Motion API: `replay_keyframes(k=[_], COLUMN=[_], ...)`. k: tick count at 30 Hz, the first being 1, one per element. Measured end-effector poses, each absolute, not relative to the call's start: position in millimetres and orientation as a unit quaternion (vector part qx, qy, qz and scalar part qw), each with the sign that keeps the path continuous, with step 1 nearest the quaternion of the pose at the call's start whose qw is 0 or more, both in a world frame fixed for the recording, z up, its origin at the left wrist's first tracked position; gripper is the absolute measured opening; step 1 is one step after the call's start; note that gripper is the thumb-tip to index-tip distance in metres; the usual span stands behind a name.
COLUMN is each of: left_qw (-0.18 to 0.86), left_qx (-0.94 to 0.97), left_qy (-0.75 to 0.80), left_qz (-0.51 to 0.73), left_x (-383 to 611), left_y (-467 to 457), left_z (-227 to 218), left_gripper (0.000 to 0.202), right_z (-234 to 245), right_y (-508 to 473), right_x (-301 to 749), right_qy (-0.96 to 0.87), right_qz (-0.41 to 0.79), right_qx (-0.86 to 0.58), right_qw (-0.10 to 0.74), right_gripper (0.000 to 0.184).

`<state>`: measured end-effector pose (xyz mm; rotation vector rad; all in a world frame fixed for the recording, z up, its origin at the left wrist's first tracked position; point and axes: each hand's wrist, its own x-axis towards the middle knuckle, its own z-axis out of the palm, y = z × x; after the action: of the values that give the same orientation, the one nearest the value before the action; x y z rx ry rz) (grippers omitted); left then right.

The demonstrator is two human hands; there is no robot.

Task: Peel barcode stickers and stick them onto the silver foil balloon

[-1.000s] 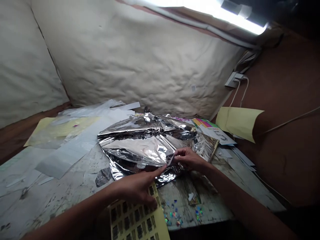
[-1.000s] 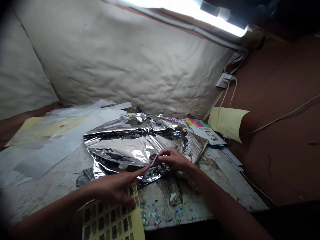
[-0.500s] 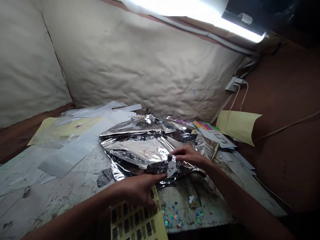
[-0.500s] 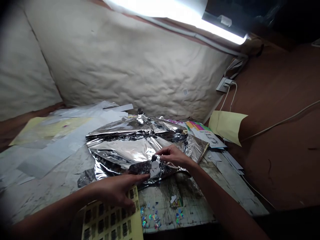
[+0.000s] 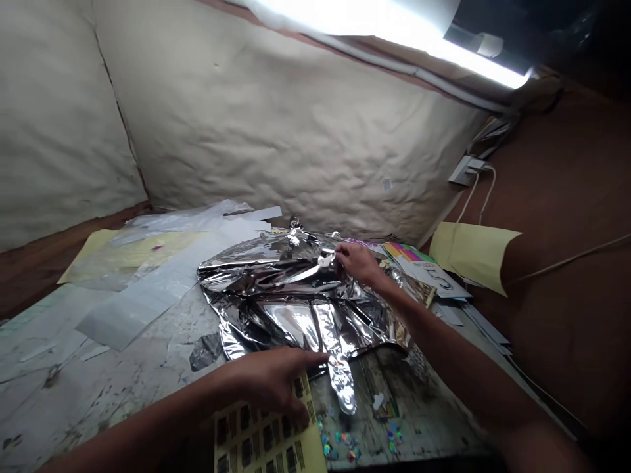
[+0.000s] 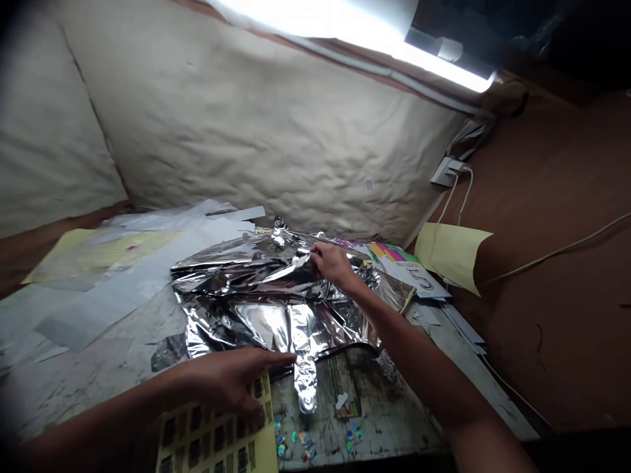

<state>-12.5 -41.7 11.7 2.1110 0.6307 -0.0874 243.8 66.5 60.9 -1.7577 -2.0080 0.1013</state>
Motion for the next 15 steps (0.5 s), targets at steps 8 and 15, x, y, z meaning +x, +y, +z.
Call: replay_keyframes(k=[8, 15], left_qw=[0.443, 0.471], left_qx=[0.855, 0.841], left_qy=[0.264, 0.258], left_qz=[-0.054, -0.068], left_x=[-11, -12], left_y=[-42, -38], left_z=[13, 18], left_gripper=[0.106, 0.111], right_z=[90, 46], right_y=[206, 235], right_x=[202, 171], right_qy=[-0.689, -0.696], right_qz=[0.001, 0.065], right_qx=[-0.681, -0.678], right_qw=[0.247, 0.227], right_gripper=[0.022, 0.031])
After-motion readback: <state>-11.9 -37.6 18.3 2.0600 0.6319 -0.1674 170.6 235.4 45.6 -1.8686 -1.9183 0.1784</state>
